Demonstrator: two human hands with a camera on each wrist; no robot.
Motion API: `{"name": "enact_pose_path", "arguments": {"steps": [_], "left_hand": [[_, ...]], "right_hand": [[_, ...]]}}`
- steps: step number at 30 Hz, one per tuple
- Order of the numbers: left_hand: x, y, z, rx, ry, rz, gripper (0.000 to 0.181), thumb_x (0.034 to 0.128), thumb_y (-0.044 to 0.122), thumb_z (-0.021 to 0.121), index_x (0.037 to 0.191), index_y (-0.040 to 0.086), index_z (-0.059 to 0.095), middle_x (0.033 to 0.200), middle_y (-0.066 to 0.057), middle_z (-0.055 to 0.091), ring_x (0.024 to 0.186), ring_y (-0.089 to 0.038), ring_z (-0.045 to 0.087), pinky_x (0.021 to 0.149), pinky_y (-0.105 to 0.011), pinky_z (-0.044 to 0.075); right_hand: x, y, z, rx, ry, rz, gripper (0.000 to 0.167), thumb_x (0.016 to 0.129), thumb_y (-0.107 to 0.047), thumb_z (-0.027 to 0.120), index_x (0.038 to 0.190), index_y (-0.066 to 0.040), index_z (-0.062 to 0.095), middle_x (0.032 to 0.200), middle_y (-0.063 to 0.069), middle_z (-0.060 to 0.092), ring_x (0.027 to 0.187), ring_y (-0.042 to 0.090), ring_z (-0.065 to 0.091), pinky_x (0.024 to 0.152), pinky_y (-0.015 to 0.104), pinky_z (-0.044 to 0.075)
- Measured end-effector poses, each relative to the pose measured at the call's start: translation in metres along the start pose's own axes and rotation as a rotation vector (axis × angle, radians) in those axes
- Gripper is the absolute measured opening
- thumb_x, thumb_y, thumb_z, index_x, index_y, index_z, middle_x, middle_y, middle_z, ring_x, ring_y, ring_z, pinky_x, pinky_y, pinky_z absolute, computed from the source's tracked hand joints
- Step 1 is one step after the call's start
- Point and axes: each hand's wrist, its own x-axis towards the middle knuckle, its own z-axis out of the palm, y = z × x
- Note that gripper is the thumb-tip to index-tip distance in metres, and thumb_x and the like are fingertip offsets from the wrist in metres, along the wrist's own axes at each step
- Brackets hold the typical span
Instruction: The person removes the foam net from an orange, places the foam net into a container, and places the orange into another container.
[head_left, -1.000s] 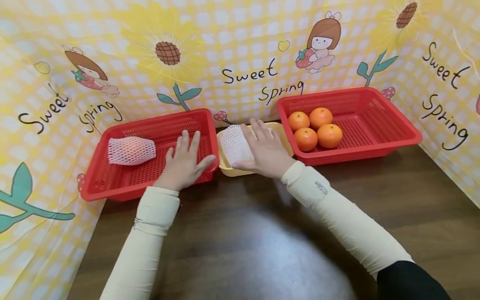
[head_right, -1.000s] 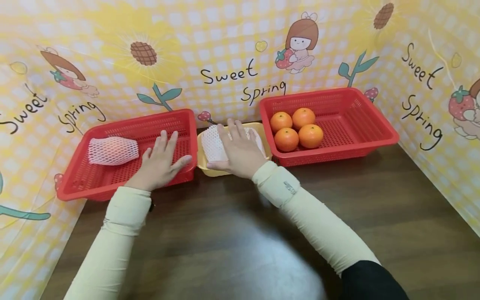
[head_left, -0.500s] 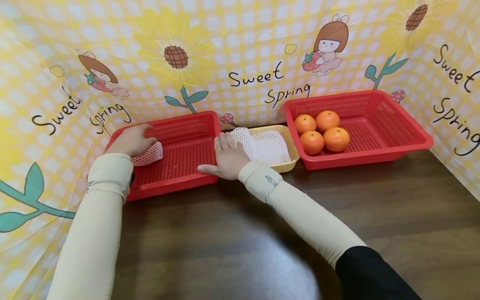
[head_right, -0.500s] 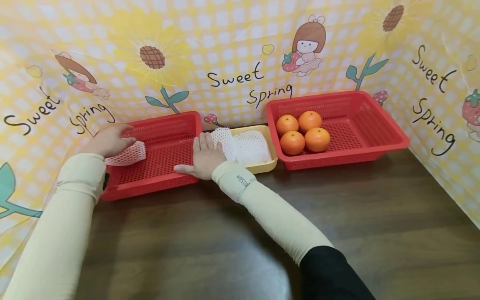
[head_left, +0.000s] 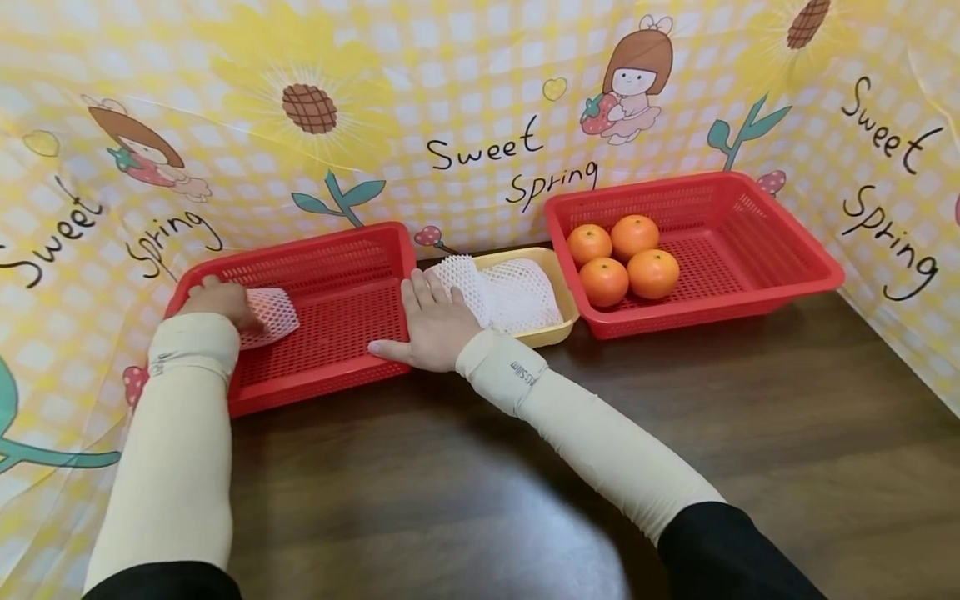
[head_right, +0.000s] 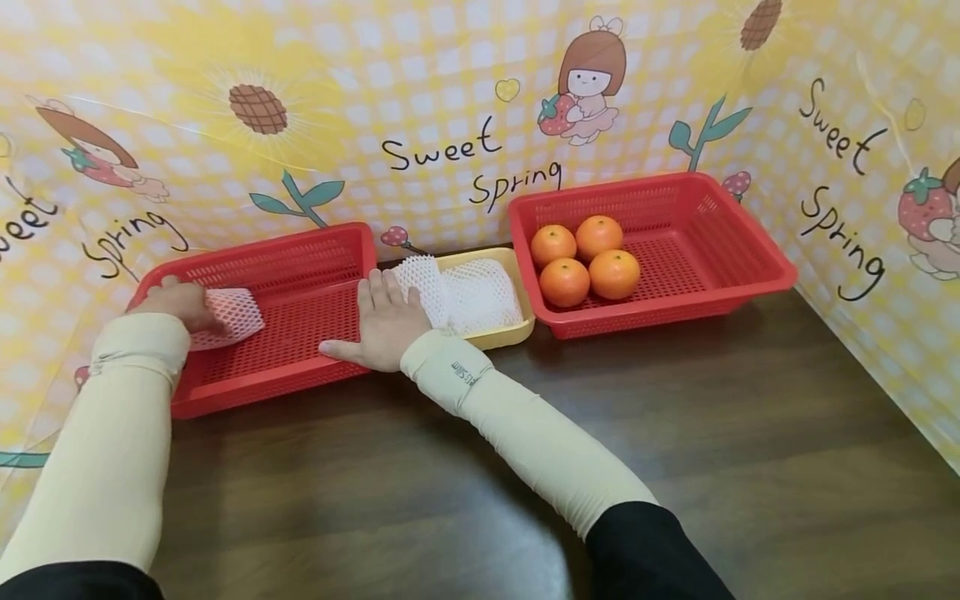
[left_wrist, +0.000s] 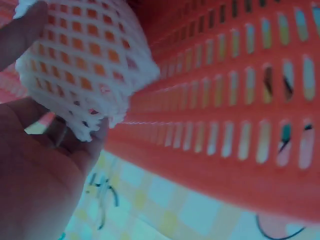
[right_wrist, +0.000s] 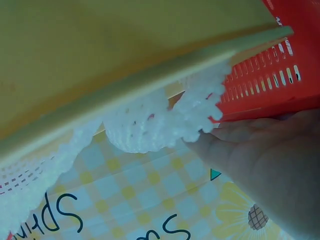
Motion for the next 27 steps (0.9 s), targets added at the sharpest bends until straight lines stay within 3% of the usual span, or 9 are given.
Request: {"name": "enact_pose_path", "arguments": {"steps": [4, 6, 9, 12, 17, 19, 22, 27], "left_hand": [[-0.019, 0.002, 0.000, 0.021, 0.034, -0.055, 0.098, 0.0819, 0.048, 0.079, 0.137, -0.021, 0.037, 0.128, -0.050, 0.032, 0.114, -0.065, 0.034, 0.096, -0.075, 0.032], [-0.028, 0.007, 0.001, 0.053, 0.059, -0.054, 0.105, 0.0792, 0.050, 0.081, 0.140, -0.020, 0.031, 0.129, -0.049, 0.035, 0.116, -0.065, 0.031, 0.098, -0.074, 0.028], [-0.033, 0.009, 0.004, 0.106, 0.099, -0.023, 0.104, 0.0760, 0.049, 0.083, 0.137, -0.021, 0.036, 0.126, -0.049, 0.039, 0.116, -0.063, 0.030, 0.099, -0.072, 0.023], [-0.027, 0.000, 0.009, 0.110, 0.120, 0.004, 0.101, 0.0748, 0.048, 0.085, 0.134, -0.020, 0.039, 0.124, -0.049, 0.041, 0.115, -0.063, 0.032, 0.098, -0.072, 0.022], [-0.005, -0.017, 0.014, -0.049, -0.013, 0.021, 0.116, 0.0782, 0.056, 0.080, 0.144, -0.019, 0.021, 0.132, -0.051, 0.026, 0.115, -0.064, 0.034, 0.098, -0.075, 0.028], [0.002, -0.019, 0.012, -0.116, -0.060, 0.014, 0.124, 0.0785, 0.058, 0.078, 0.148, -0.018, 0.008, 0.134, -0.051, 0.018, 0.116, -0.063, 0.032, 0.097, -0.076, 0.031], [0.008, -0.018, 0.008, -0.157, -0.080, 0.017, 0.132, 0.0782, 0.057, 0.078, 0.148, -0.019, -0.003, 0.133, -0.054, 0.015, 0.120, -0.064, 0.028, 0.100, -0.076, 0.027], [0.008, -0.014, -0.002, -0.175, -0.068, 0.056, 0.132, 0.0833, 0.059, 0.073, 0.146, -0.021, -0.011, 0.133, -0.054, 0.024, 0.121, -0.064, 0.035, 0.104, -0.070, 0.028]], "right_hand": [[-0.001, -0.005, -0.003, 0.001, -0.002, -0.002, 0.107, 0.091, -0.082, 0.034, 0.162, -0.006, 0.010, 0.168, 0.013, 0.003, 0.154, 0.029, 0.001, 0.119, 0.052, 0.013], [-0.001, -0.006, -0.002, -0.005, -0.006, 0.004, 0.107, 0.090, -0.083, 0.033, 0.163, -0.007, 0.010, 0.169, 0.012, 0.003, 0.154, 0.028, 0.000, 0.120, 0.052, 0.013], [0.000, -0.008, -0.001, -0.004, -0.012, 0.008, 0.107, 0.090, -0.083, 0.033, 0.163, -0.008, 0.009, 0.169, 0.011, 0.003, 0.154, 0.028, -0.001, 0.120, 0.052, 0.012], [0.000, -0.010, 0.000, 0.008, -0.015, 0.002, 0.107, 0.090, -0.083, 0.033, 0.163, -0.008, 0.010, 0.169, 0.011, 0.002, 0.154, 0.028, -0.001, 0.119, 0.054, 0.012], [0.000, -0.010, -0.001, 0.000, -0.031, 0.011, 0.108, 0.089, -0.084, 0.032, 0.163, -0.008, 0.010, 0.169, 0.012, 0.002, 0.154, 0.028, 0.001, 0.118, 0.055, 0.014], [0.000, -0.010, -0.002, -0.010, -0.029, 0.019, 0.108, 0.089, -0.084, 0.032, 0.163, -0.008, 0.010, 0.169, 0.012, 0.002, 0.154, 0.028, 0.001, 0.118, 0.055, 0.014], [0.000, -0.007, -0.003, -0.013, -0.026, 0.027, 0.107, 0.090, -0.083, 0.032, 0.163, -0.008, 0.009, 0.169, 0.012, 0.003, 0.154, 0.029, 0.002, 0.118, 0.055, 0.015], [-0.001, -0.002, -0.004, 0.004, -0.032, 0.032, 0.107, 0.090, -0.083, 0.033, 0.163, -0.008, 0.009, 0.169, 0.012, 0.002, 0.154, 0.029, 0.001, 0.118, 0.056, 0.015]]}}
